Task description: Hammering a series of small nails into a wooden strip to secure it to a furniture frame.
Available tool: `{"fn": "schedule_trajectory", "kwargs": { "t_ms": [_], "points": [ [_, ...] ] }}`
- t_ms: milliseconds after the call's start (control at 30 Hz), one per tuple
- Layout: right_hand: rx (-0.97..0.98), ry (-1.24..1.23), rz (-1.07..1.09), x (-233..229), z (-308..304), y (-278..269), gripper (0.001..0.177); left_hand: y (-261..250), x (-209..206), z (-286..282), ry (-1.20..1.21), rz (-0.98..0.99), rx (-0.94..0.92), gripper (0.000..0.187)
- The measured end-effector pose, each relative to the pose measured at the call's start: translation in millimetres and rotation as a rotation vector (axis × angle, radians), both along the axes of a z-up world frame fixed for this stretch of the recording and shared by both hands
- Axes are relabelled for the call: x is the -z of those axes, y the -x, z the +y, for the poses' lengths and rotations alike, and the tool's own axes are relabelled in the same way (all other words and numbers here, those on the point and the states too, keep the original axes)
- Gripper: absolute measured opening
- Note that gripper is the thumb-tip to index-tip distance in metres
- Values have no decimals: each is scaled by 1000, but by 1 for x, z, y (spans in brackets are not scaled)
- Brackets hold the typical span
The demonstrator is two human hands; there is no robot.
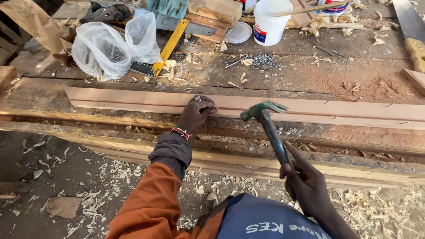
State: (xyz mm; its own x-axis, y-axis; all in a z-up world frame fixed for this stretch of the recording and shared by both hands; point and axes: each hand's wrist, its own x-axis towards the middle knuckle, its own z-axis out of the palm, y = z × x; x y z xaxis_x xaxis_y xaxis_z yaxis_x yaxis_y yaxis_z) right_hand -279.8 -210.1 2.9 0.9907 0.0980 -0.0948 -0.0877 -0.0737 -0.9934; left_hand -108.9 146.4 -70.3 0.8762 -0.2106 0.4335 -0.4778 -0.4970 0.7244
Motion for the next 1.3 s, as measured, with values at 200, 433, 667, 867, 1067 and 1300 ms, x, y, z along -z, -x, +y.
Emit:
{"fn": "schedule_trajectory", "kwargs": {
  "t_ms": [200,433,667,867,1067,1300],
  "points": [
    [-106,-4,-31,-11,34,-23,56,2,-2,-1,36,7,27,11],
    [-184,30,-163,-4,57,-39,56,-4,16,-1,-23,-39,-18,18],
    [-92,367,-222,-4,62,-57,49,1,11,-4,56,149,-64,16],
    [-90,157,-347,-87,66,-34,44,-2,-2,5,450,122,-51,41],
    [-188,294,-338,-1,51,-60,61,-4,3,5,578,133,-56,49],
    [-28,196,-235,46,14,-34,63,0,-4,0,425,169,-149,38]
  ]
}}
